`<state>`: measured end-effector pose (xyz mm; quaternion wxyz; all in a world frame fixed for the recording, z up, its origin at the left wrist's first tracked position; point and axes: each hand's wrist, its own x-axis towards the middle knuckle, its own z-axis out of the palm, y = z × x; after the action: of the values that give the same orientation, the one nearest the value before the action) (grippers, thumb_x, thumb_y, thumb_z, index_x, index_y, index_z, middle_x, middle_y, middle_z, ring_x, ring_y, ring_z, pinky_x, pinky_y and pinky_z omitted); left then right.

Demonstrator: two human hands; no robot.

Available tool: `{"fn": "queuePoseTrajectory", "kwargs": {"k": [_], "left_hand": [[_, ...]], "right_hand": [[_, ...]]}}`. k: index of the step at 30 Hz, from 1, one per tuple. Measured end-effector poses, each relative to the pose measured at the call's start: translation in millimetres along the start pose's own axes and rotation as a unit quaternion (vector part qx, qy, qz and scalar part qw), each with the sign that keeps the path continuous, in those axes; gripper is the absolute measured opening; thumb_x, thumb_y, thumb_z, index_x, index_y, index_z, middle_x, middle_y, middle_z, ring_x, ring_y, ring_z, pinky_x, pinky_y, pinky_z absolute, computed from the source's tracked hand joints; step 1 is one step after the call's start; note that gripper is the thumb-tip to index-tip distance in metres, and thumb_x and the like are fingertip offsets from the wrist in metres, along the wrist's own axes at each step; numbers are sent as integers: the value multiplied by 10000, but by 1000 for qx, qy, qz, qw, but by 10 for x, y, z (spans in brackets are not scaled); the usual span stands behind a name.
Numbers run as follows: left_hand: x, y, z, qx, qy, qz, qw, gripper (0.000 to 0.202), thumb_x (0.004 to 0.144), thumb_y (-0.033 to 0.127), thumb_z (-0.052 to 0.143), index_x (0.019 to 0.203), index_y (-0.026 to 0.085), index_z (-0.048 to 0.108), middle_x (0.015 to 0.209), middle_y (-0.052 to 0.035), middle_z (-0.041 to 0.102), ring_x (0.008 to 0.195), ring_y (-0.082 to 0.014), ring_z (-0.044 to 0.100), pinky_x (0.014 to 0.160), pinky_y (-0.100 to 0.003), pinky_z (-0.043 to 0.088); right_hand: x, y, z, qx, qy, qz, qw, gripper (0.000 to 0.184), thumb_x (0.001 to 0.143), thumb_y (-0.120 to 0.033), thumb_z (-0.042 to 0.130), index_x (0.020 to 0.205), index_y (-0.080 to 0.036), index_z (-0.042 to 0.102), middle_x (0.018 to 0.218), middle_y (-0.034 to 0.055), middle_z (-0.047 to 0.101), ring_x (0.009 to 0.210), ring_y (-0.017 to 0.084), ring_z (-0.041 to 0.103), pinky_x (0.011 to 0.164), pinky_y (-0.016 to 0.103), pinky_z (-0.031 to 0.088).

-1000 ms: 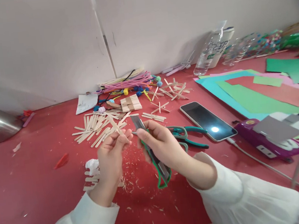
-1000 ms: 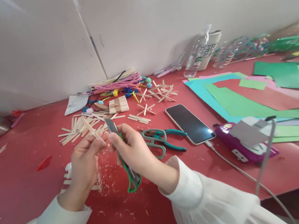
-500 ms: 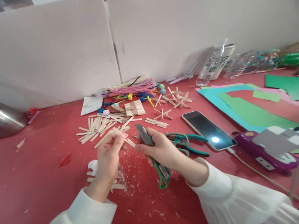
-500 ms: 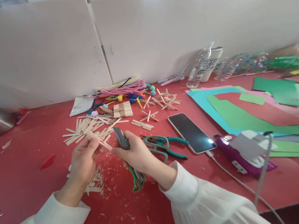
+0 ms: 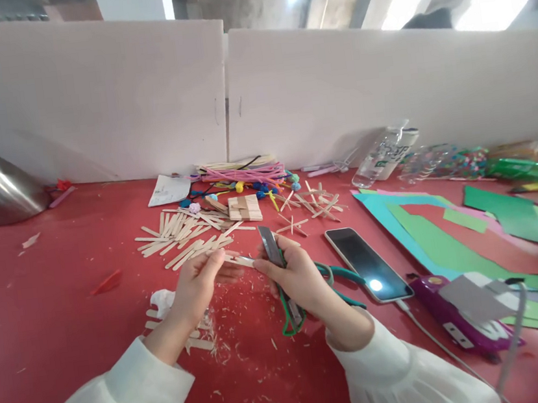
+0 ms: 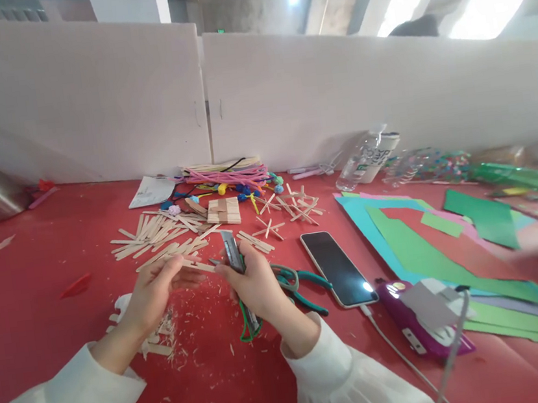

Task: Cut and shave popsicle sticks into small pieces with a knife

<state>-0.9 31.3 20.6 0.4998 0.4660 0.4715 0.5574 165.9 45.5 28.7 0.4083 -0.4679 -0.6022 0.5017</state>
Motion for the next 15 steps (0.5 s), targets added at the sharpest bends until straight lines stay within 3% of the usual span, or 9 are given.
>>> {"fn": "queuePoseTrajectory", "kwargs": {"k": [5, 11, 15], "left_hand": [[30, -21, -7, 8, 38, 14, 999, 435, 671, 551, 654, 815, 143, 706, 726, -102, 717, 657, -241, 691, 593, -325, 567], [67, -62, -29, 32, 64, 18, 997, 484, 696, 547, 635, 897, 109, 671, 819, -105, 716, 708, -220, 694, 655, -317, 580], [60, -96, -46, 69, 46, 25, 996, 447, 753, 531, 581, 913, 121, 660, 830, -87, 716, 753, -223, 695, 671, -315, 582]], "right_hand": [[-30, 37, 1, -170, 54, -90, 980, 158, 824, -364, 506, 838, -220, 443, 628, -31, 517, 517, 140, 508, 505, 259, 391], [-164, -36, 67, -371, -44, -141, 917, 86, 880, -241, 359, 874, -203, 436, 647, 9, 572, 548, 165, 546, 503, 243, 318], [-192, -21, 107, -471, -36, -150, 869, 88, 875, -206, 408, 851, -186, 490, 749, 39, 638, 611, 165, 598, 511, 233, 301]]}}
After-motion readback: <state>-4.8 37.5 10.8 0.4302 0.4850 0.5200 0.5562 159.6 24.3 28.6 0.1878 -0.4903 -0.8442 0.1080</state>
